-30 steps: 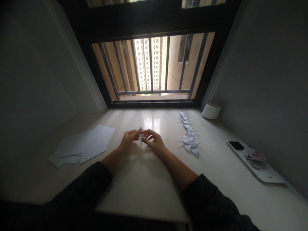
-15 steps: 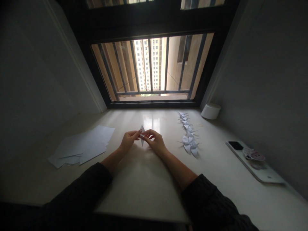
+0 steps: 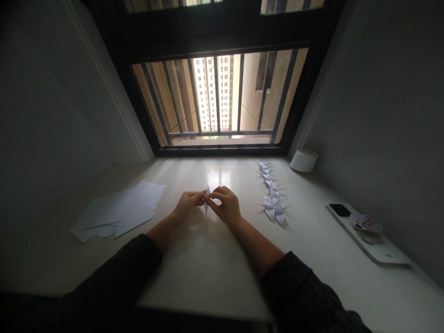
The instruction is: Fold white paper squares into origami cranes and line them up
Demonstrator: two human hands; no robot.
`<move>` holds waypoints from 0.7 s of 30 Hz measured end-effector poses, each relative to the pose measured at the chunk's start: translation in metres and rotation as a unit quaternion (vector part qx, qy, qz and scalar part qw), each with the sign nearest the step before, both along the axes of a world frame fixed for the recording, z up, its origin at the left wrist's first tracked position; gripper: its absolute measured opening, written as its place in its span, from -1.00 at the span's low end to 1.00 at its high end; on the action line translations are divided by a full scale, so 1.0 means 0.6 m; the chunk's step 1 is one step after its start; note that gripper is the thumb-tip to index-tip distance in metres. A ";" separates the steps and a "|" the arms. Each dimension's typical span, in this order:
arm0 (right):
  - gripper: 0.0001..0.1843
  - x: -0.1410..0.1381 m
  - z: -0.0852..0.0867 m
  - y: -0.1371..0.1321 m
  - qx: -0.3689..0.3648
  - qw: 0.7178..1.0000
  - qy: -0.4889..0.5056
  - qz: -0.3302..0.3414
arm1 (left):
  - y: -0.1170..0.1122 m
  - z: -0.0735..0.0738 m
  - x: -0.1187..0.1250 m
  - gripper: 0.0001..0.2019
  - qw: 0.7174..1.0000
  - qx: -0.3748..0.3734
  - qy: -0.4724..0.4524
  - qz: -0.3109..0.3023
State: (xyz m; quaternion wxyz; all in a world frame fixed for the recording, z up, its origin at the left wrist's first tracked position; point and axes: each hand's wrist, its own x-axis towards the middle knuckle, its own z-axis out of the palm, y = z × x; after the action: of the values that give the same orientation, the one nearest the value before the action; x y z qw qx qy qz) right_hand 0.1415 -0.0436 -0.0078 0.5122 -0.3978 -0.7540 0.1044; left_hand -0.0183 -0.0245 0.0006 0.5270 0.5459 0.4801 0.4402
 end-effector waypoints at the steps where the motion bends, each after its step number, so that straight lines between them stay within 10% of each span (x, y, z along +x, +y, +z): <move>1: -0.85 0.001 0.001 0.000 0.002 1.000 -0.010 0.004 | 0.000 0.001 0.000 -0.60 1.000 -0.004 -0.002 -0.004; 21: -0.81 -0.001 0.006 -0.006 -0.005 0.999 0.036 -0.007 | -0.011 0.011 0.008 -0.63 0.999 0.008 -0.040 0.007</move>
State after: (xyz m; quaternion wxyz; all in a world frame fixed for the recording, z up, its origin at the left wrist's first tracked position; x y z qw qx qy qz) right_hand 0.1409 -0.0472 -0.0043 0.5376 -0.4017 -0.7318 0.1192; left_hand -0.0135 -0.0314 0.0072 0.5384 0.5286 0.4591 0.4689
